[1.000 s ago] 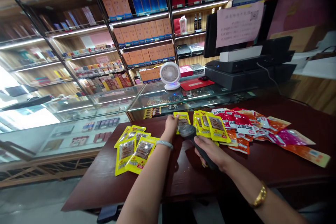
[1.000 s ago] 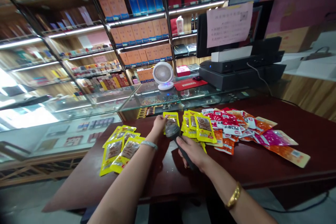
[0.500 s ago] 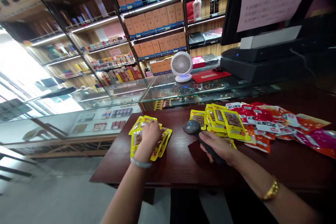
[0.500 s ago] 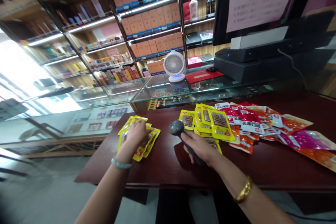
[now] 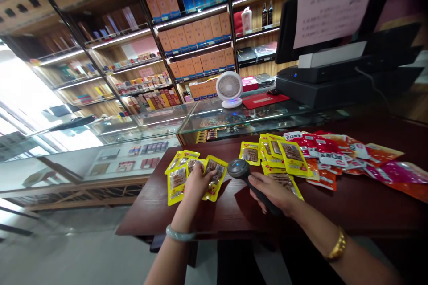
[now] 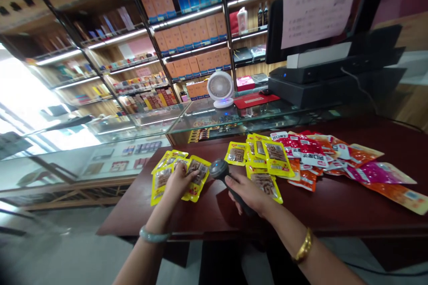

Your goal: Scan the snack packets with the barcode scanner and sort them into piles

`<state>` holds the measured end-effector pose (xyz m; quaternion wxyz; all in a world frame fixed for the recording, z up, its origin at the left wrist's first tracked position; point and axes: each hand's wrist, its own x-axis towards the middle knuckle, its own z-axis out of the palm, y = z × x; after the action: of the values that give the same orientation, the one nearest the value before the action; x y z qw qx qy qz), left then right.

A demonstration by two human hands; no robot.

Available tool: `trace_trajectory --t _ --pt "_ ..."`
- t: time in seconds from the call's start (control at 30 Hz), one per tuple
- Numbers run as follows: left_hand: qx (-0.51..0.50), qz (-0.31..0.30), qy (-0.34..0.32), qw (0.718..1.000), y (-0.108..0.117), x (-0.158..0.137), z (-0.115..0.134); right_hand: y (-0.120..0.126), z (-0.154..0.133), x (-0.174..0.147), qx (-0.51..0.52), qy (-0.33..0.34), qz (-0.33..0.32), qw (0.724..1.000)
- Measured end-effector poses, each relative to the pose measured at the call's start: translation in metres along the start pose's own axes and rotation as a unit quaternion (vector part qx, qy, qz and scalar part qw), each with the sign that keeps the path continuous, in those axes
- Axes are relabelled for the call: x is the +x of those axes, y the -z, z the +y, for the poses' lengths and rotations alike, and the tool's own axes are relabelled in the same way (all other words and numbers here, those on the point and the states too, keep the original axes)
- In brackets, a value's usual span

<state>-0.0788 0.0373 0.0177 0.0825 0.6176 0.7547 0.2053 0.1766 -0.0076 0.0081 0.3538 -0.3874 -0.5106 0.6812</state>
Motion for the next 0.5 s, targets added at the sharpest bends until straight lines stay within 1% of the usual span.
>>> trace_trajectory --t 0.1,0.2,0.37,0.5 --pt "-0.075 0.019 -0.024 0.997 -0.015 -0.002 0.012 0.001 -0.005 -0.003 0.014 0.0 0.012 1.0" --pt "-0.109 0.027 -0.033 0.993 -0.026 -0.003 0.021 0.004 -0.005 -0.006 0.027 0.009 0.017 0.999" --pt "-0.164 0.018 -0.012 0.986 -0.04 0.004 0.034 0.013 0.002 -0.011 0.037 0.023 0.049 0.998" --pt "-0.261 -0.012 0.013 0.965 -0.062 0.018 0.06 0.017 0.008 -0.014 0.056 0.029 0.091 0.994"
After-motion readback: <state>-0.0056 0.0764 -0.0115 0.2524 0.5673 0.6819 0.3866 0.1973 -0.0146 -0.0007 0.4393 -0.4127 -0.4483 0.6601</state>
